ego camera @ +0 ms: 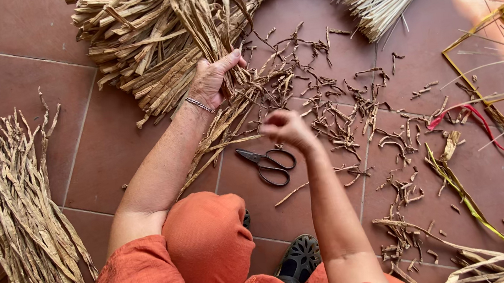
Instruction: The person sits on a tiled floor and uses scissors to trim the ends of dried plant stalks. They repeatedly pick up stalks, cut the frayed ends, and place the trimmed stalks into a growing bundle. The person also shakes the bundle to align the stalks and ties the bundle with a red string.
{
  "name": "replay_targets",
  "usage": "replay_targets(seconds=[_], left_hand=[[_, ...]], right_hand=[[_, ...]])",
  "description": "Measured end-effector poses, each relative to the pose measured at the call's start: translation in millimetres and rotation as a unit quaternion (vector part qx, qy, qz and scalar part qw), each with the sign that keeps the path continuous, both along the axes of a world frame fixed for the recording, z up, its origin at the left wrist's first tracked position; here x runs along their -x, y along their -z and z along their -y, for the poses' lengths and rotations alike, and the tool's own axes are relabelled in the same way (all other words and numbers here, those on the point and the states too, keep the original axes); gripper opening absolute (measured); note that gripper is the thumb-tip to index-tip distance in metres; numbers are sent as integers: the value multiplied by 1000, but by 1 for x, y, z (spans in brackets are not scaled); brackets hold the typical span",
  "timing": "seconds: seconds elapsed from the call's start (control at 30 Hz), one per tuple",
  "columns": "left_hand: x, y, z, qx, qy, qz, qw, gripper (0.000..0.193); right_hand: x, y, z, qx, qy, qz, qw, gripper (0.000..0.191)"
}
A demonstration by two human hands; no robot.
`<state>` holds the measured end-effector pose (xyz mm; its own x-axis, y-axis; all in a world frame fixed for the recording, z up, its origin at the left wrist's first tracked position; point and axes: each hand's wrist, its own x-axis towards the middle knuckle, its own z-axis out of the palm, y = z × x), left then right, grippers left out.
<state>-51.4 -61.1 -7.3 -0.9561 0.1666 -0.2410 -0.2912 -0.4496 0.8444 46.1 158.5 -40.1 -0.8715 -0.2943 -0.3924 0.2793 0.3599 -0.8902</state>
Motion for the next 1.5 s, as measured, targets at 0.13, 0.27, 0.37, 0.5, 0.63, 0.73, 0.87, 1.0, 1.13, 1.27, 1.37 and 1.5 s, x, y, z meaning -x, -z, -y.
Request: replay_targets(seconds=[0.13,0.27,0.37,0.5,0.63,0.73,0.87,1.0,1.13,1.27,1.37,1.5], left_hand=[[4,1,5,-9,-30,-12,999,15],[9,2,7,22,-45,-17,999,18],[12,1,6,46,-52,35,997,18],[11,-2,8,-8,-55,16,998,22],[11,-4,13,-76,-77,26,994,26],[18,-5,11,-53,-116,22,992,24],[25,-10,9,14,-149,38,988,25],[22,-11,9,-62,-122,4,991,26],[14,-5,-1,-104,-112,37,988,22],[7,0,-14,101,-107,63,987,20],[4,0,-19,11,-51,5,999,23],[5,-1,-17,15,-63,20,998,22]], right_hand=[[-41,46,26,-416,-190,-62,887,30],[-77,82,36,-498,-158,-230,821,15],[-76,90,33,-474,-186,-214,834,16],[-63,80,27,-439,-212,-140,862,29],[-42,49,21,-284,-91,-23,954,46],[-27,26,18,-50,27,56,997,49],[-17,14,21,238,-2,15,971,53],[-17,19,42,236,25,-70,969,62],[-15,21,59,188,91,-116,971,78],[-10,10,64,157,145,-76,974,79],[-11,4,66,122,179,-84,973,79],[-15,11,66,113,235,-104,960,78]])
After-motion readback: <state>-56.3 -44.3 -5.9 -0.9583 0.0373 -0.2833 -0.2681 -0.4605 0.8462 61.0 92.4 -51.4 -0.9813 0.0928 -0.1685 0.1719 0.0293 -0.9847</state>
